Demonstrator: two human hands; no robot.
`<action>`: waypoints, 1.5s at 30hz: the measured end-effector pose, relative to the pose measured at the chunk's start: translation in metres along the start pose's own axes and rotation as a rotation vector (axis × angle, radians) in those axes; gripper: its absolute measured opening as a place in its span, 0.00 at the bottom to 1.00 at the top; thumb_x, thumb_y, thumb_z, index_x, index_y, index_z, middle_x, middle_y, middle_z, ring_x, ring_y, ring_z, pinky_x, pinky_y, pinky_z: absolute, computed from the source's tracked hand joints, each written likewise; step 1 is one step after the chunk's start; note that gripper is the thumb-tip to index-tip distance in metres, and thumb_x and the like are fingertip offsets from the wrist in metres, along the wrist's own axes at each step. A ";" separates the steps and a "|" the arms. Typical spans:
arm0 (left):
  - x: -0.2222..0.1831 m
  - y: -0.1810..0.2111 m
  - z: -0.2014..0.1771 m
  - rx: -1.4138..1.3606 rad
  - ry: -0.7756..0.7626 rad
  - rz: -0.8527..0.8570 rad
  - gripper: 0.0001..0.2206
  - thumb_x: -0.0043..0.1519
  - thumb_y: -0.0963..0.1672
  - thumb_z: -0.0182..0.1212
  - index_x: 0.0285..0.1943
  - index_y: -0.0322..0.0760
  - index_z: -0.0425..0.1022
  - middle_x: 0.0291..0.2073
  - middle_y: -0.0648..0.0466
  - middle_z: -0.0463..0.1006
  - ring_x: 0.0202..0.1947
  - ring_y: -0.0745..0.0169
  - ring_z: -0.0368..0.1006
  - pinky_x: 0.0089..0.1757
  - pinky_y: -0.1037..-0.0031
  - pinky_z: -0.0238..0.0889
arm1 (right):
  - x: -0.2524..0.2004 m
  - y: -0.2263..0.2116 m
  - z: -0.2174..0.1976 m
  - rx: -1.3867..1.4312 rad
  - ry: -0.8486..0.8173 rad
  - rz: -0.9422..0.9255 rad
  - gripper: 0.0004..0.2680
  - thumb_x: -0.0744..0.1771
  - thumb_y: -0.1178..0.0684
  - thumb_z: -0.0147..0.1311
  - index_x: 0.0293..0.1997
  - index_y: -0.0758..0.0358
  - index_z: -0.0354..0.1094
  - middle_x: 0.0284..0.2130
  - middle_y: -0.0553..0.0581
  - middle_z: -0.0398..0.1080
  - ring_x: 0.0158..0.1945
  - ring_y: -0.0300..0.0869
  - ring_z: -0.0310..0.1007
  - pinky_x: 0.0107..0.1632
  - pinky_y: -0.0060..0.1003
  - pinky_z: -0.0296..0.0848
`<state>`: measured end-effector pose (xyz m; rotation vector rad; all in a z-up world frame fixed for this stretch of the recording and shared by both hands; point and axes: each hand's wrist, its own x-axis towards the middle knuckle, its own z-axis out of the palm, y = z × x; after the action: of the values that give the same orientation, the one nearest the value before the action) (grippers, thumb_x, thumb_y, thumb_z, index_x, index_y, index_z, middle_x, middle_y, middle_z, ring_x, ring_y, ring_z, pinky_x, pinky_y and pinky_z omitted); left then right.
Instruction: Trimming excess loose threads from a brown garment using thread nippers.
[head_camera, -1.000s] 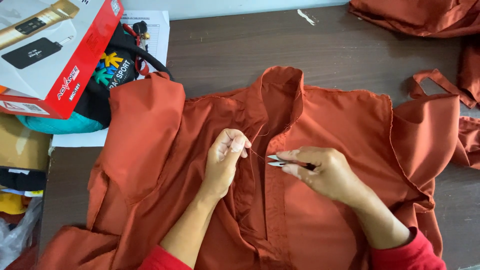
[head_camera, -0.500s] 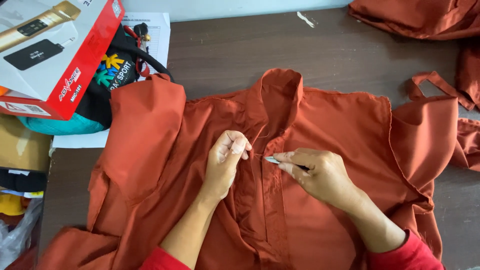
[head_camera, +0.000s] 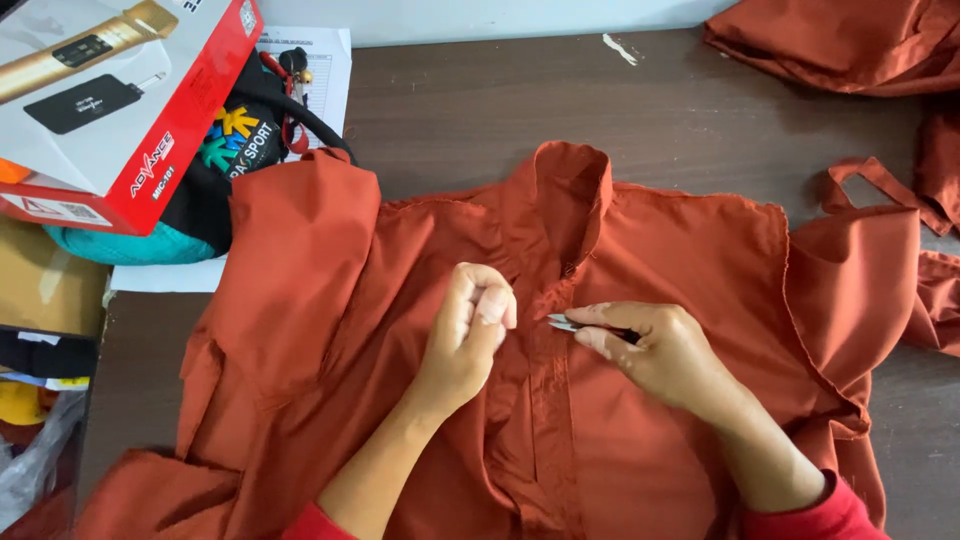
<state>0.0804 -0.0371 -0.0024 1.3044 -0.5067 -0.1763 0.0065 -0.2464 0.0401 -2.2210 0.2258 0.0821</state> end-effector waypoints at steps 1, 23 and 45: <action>0.001 0.002 -0.003 0.145 -0.044 0.052 0.05 0.73 0.42 0.44 0.46 0.35 0.63 0.24 0.53 0.70 0.24 0.68 0.66 0.33 0.76 0.69 | -0.001 -0.001 -0.001 0.013 -0.003 0.031 0.09 0.63 0.50 0.66 0.46 0.48 0.83 0.45 0.51 0.84 0.56 0.45 0.80 0.54 0.41 0.79; -0.013 -0.040 0.000 0.914 -0.441 0.038 0.06 0.65 0.46 0.59 0.40 0.41 0.78 0.42 0.52 0.76 0.44 0.45 0.75 0.43 0.59 0.75 | -0.002 -0.004 -0.024 0.083 -0.090 0.087 0.11 0.63 0.56 0.66 0.49 0.57 0.83 0.42 0.57 0.85 0.48 0.43 0.83 0.53 0.44 0.80; 0.028 -0.050 0.003 1.086 -0.175 -0.071 0.07 0.66 0.46 0.55 0.48 0.44 0.76 0.41 0.51 0.73 0.43 0.43 0.77 0.40 0.56 0.75 | 0.073 0.005 0.033 0.606 0.157 0.022 0.08 0.67 0.56 0.60 0.50 0.63 0.76 0.24 0.61 0.75 0.11 0.33 0.57 0.13 0.26 0.55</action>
<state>0.1114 -0.0643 -0.0420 2.3813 -0.7455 -0.0640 0.0781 -0.2335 0.0059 -1.6210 0.3143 -0.1344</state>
